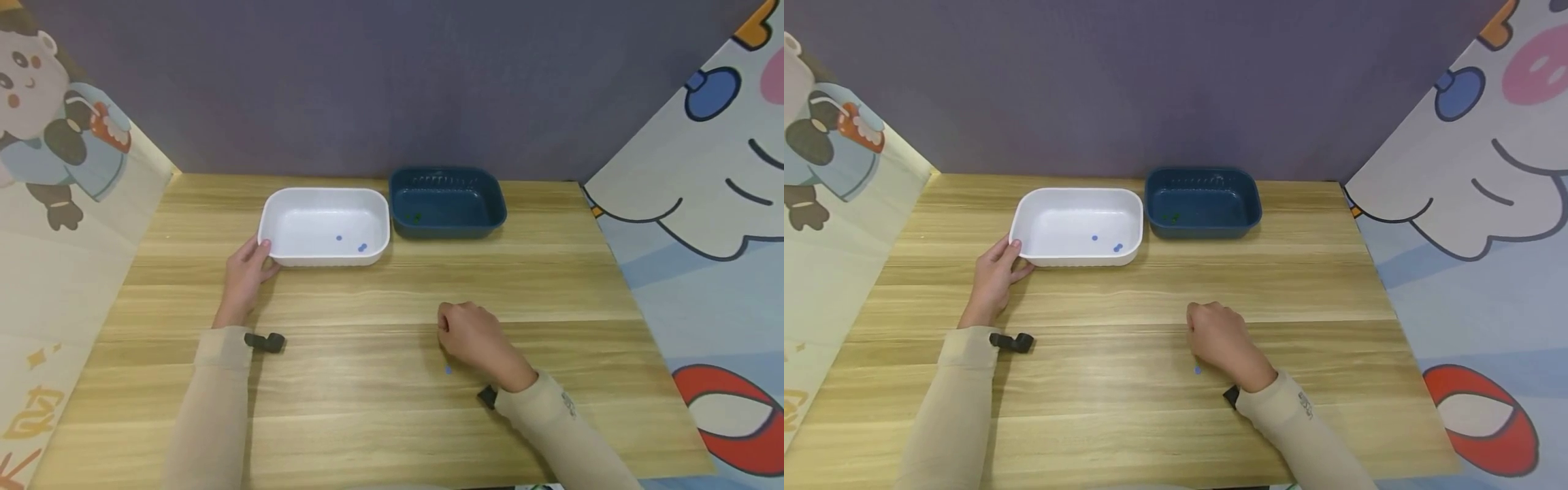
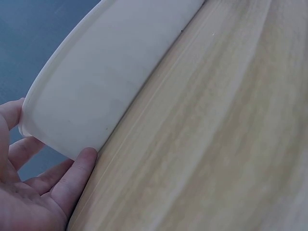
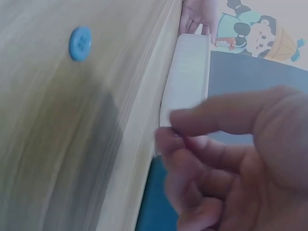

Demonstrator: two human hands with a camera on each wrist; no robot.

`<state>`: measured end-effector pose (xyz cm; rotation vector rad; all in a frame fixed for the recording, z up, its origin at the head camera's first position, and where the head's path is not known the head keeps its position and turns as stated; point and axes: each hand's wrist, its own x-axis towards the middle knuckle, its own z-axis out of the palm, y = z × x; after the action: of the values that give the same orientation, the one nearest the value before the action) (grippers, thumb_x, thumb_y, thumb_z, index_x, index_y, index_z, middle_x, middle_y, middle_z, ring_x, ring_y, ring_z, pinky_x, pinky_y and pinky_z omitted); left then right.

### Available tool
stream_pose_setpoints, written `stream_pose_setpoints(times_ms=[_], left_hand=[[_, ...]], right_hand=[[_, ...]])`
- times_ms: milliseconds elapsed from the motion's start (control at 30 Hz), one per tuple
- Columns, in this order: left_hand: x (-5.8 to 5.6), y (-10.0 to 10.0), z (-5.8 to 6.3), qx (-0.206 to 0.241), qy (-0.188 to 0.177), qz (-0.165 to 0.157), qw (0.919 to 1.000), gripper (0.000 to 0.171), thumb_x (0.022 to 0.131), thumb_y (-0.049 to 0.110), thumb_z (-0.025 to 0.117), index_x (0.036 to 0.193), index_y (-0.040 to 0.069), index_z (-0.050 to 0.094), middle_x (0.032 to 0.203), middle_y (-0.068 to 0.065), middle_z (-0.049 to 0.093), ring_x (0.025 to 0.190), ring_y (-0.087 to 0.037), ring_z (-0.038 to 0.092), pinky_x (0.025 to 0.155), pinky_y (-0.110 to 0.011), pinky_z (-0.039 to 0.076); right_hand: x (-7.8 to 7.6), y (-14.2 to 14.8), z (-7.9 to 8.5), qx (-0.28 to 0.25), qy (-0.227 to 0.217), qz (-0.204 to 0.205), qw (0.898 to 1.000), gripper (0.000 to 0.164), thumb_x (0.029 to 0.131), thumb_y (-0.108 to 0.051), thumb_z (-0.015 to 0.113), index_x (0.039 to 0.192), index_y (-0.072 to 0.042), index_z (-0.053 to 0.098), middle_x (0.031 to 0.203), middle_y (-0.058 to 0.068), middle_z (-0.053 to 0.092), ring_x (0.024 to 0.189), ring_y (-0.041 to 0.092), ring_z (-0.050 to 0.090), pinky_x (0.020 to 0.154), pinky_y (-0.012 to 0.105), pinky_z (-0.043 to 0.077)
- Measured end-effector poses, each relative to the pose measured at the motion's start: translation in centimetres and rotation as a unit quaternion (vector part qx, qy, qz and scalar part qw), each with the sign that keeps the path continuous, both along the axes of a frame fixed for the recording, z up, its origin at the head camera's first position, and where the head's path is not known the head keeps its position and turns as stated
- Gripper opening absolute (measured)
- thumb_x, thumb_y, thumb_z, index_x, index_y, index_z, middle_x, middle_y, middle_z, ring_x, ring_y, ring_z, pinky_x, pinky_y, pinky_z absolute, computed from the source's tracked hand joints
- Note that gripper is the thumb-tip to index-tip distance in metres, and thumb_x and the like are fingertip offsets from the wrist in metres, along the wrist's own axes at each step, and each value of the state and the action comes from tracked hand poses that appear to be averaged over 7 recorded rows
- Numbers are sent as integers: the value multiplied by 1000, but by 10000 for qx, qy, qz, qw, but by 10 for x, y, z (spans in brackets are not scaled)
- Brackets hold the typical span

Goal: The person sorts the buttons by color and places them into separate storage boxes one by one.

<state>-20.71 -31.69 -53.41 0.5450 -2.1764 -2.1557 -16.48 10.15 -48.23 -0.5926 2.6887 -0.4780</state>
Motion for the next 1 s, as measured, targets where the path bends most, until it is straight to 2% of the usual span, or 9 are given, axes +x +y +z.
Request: stream_pose_setpoints(times_ms=[133, 333, 400, 567, 733, 1000], left_hand=[[1, 2, 2, -6, -18, -24, 10000, 56, 106, 32, 53, 156, 14, 36, 164, -11, 26, 144, -37, 36, 95, -32, 54], [7, 10, 24, 86, -22, -54, 9999, 56, 107, 28, 53, 156, 9, 35, 164, -15, 25, 144, -40, 34, 98, -35, 52], [6, 8, 20, 114, -23, -33, 9999, 56, 106, 28, 53, 156, 10, 35, 164, -14, 25, 144, -39, 34, 97, -34, 53], [1, 1, 2, 48, 1, 7, 10000, 56, 106, 33, 53, 156, 16, 36, 164, -10, 26, 145, -36, 35, 95, -30, 54], [3, 1, 2, -162, -37, -25, 9999, 57, 105, 38, 53, 157, 19, 36, 164, -7, 27, 144, -34, 38, 95, -30, 55], [4, 2, 3, 79, 59, 79, 9999, 56, 105, 33, 55, 156, 16, 38, 164, -10, 28, 143, -37, 38, 93, -29, 55]], right_hand=[[-4, -3, 0, -627, 327, -165, 9974, 13, 91, -9, 72, 82, -14, 64, 68, -7, 58, 55, 10, 50, 49, 25, 44], [-9, -5, -1, -1230, 621, -177, 9903, 4, 90, -8, 74, 90, -11, 72, 76, -6, 66, 64, 6, 57, 56, 25, 51], [-11, -5, -1, -1466, 556, -222, 9874, 5, 92, -7, 72, 95, -9, 76, 81, -4, 69, 69, 7, 60, 60, 26, 54], [-14, -5, -4, -2017, 387, -425, 9778, 13, 94, -6, 70, 104, -6, 78, 93, 2, 75, 76, 12, 65, 65, 30, 58], [-15, -6, -3, -2268, 403, -488, 9719, 15, 92, -4, 71, 106, -2, 78, 91, 4, 74, 77, 14, 66, 67, 32, 60], [-19, -9, -2, -2370, 515, -547, 9686, 14, 94, -7, 69, 103, -2, 78, 90, 4, 75, 77, 14, 68, 68, 33, 61]])
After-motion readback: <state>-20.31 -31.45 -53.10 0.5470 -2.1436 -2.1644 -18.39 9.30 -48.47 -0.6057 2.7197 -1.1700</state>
